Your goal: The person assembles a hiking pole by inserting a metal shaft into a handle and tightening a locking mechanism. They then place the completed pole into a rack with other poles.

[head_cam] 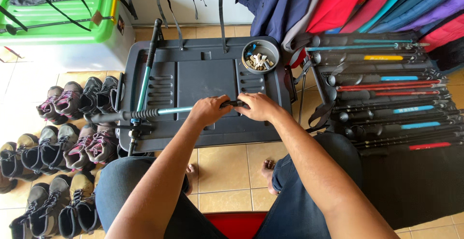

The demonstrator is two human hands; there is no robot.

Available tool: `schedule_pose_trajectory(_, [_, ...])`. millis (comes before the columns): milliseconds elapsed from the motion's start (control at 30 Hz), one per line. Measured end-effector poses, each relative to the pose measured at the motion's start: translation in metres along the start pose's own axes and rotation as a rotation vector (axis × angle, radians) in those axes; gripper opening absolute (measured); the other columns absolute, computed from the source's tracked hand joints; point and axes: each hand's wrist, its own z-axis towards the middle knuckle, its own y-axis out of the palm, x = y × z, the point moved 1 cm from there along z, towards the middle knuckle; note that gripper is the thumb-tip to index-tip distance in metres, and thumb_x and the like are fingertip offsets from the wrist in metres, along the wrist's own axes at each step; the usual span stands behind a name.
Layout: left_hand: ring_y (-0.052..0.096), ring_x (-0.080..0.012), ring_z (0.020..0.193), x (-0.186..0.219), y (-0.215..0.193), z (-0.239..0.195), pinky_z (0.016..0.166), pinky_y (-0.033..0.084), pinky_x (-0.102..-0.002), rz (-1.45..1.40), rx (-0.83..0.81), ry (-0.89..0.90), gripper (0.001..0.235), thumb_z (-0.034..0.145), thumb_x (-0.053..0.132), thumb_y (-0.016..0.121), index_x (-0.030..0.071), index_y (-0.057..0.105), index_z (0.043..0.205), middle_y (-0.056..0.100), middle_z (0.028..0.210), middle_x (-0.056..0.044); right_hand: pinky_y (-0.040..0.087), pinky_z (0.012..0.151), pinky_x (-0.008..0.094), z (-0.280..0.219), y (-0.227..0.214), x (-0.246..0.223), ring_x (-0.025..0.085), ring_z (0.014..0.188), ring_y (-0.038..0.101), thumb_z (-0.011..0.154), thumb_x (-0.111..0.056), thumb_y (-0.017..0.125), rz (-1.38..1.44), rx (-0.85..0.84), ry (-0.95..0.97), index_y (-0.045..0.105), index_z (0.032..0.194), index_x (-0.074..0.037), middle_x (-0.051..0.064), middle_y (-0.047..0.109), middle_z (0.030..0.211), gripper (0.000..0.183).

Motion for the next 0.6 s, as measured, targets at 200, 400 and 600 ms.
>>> schedule_pose_trajectory(200, [0.078,-0.0343,0.099,-0.014,0.005,0.005,0.093,0.059,-0.052,0.066,0.013,-0.001,0.042,0.108,0.063,0.05,0.031,0.063,0.132,0.077,0.105,-0.009,0.055,0.092,0.054,-0.001,-0.001,-0.003,0.041,0.101,0.073,0.105,-0.055,0.06,0.046,-0.039,0.036,0.066,0.117,-0.011,0.014,0.07,0.091,0.046])
schedule_pose_trajectory(400, [0.078,-0.0384,0.097,0.003,-0.01,-0.011,0.092,0.06,-0.054,0.01,0.016,0.002,0.041,0.105,0.06,0.055,0.026,0.067,0.126,0.078,0.103,-0.012,0.057,0.094,0.055,-0.006,-0.003,-0.009,0.042,0.106,0.074,0.105,-0.05,0.062,0.054,-0.053,0.04,0.067,0.121,-0.011,0.019,0.075,0.098,0.043])
schedule_pose_trajectory(600, [0.079,-0.038,0.097,0.015,-0.019,-0.018,0.092,0.061,-0.054,0.012,-0.007,-0.019,0.043,0.106,0.061,0.054,0.025,0.066,0.125,0.08,0.104,-0.012,0.058,0.094,0.052,-0.003,-0.001,-0.009,0.038,0.105,0.075,0.104,-0.055,0.063,0.052,-0.045,0.051,0.068,0.122,-0.013,0.014,0.076,0.097,0.046])
